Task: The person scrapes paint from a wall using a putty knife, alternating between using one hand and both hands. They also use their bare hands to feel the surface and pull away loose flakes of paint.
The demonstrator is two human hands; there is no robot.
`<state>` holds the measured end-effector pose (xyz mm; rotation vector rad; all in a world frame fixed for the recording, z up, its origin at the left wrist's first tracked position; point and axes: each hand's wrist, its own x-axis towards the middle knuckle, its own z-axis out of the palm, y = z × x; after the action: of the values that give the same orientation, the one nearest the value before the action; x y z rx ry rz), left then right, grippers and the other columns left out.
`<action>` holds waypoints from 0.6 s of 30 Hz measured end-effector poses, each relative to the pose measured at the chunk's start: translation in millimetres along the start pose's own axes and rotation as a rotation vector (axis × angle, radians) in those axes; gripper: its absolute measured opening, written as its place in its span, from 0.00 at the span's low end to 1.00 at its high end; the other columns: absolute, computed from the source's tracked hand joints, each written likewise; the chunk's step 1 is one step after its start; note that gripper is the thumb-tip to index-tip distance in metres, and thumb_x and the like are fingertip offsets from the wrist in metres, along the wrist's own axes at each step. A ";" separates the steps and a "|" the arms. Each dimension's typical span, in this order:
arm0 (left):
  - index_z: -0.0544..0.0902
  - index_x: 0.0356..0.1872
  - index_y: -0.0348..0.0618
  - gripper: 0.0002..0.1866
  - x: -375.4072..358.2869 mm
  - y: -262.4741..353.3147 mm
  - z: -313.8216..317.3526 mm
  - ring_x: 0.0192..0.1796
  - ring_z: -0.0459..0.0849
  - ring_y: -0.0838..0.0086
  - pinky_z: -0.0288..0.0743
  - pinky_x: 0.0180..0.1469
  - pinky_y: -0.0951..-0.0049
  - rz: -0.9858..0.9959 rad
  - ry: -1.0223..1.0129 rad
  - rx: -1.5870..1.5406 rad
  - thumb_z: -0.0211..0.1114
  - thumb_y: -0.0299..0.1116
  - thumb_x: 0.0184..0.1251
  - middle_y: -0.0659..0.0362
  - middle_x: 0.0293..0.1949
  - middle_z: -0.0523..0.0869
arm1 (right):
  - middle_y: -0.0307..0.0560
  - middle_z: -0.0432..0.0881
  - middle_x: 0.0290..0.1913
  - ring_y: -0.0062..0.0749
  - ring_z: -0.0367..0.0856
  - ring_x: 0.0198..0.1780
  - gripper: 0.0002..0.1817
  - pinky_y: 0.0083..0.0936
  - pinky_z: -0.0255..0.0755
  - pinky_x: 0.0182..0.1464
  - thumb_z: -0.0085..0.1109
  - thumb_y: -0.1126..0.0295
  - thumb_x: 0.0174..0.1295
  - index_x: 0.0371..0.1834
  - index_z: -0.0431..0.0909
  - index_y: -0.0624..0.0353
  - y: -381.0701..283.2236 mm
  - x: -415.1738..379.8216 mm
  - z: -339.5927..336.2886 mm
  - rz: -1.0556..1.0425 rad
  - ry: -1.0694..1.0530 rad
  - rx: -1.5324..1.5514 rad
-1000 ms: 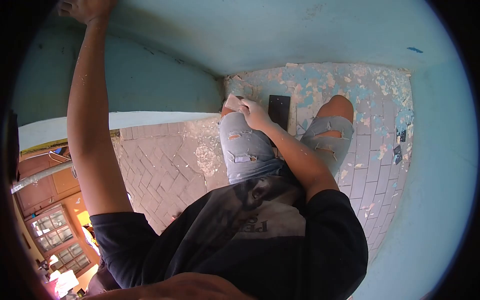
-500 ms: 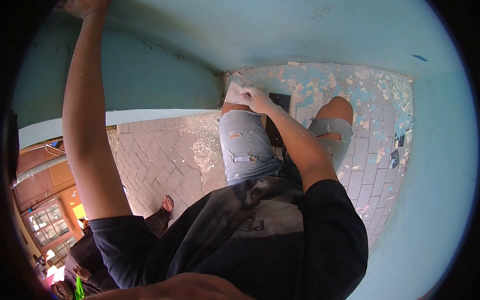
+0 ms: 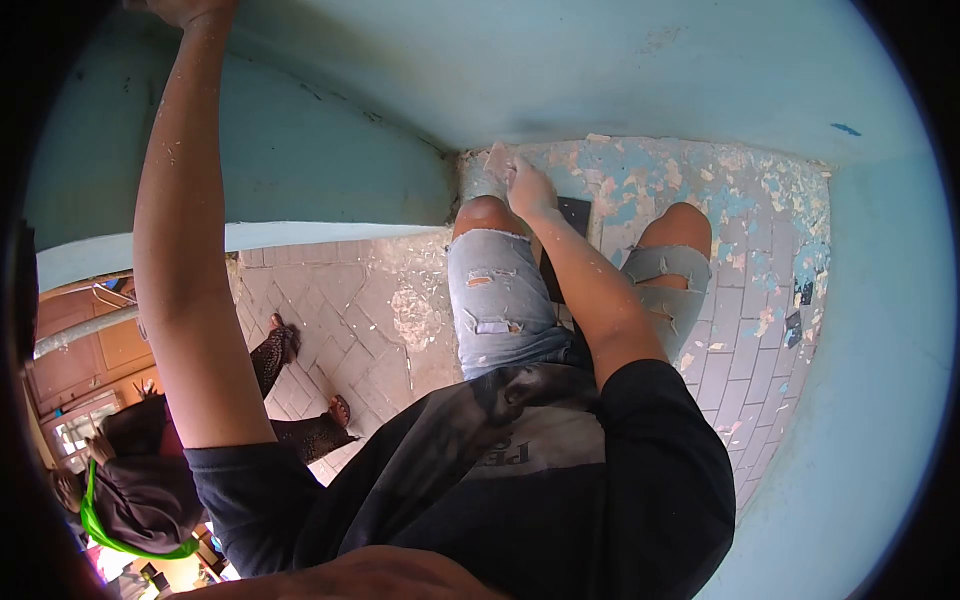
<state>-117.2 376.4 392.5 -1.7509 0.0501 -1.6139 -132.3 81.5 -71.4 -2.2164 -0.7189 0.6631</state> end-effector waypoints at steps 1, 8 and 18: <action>0.66 0.81 0.51 0.40 -1.4 2.3 -2.7 0.84 0.56 0.53 0.46 0.83 0.46 -0.026 -0.039 0.013 0.61 0.52 0.69 0.49 0.81 0.63 | 0.65 0.87 0.54 0.69 0.83 0.57 0.20 0.56 0.76 0.60 0.58 0.62 0.75 0.63 0.75 0.63 2.4 0.9 -1.4 -0.002 0.000 0.002; 0.66 0.80 0.49 0.42 1.0 11.9 -8.2 0.84 0.56 0.51 0.44 0.84 0.45 -0.120 -0.084 0.003 0.61 0.51 0.64 0.47 0.81 0.62 | 0.68 0.85 0.56 0.59 0.89 0.47 0.58 0.48 0.82 0.48 0.78 0.58 0.61 0.86 0.46 0.63 35.0 -23.0 -12.3 -0.300 0.457 0.166; 0.70 0.77 0.44 0.41 17.6 27.2 -26.3 0.84 0.57 0.51 0.44 0.84 0.43 -0.161 -0.134 -0.026 0.61 0.50 0.62 0.45 0.80 0.64 | 0.42 0.82 0.37 0.20 0.73 0.22 0.45 0.24 0.69 0.24 0.65 0.48 0.74 0.87 0.55 0.53 -59.7 -45.5 -140.4 -0.062 0.122 0.707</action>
<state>-124.6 335.4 391.1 -1.9200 -0.1375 -1.6101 -93.4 22.7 71.3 -1.5600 -0.4010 0.6223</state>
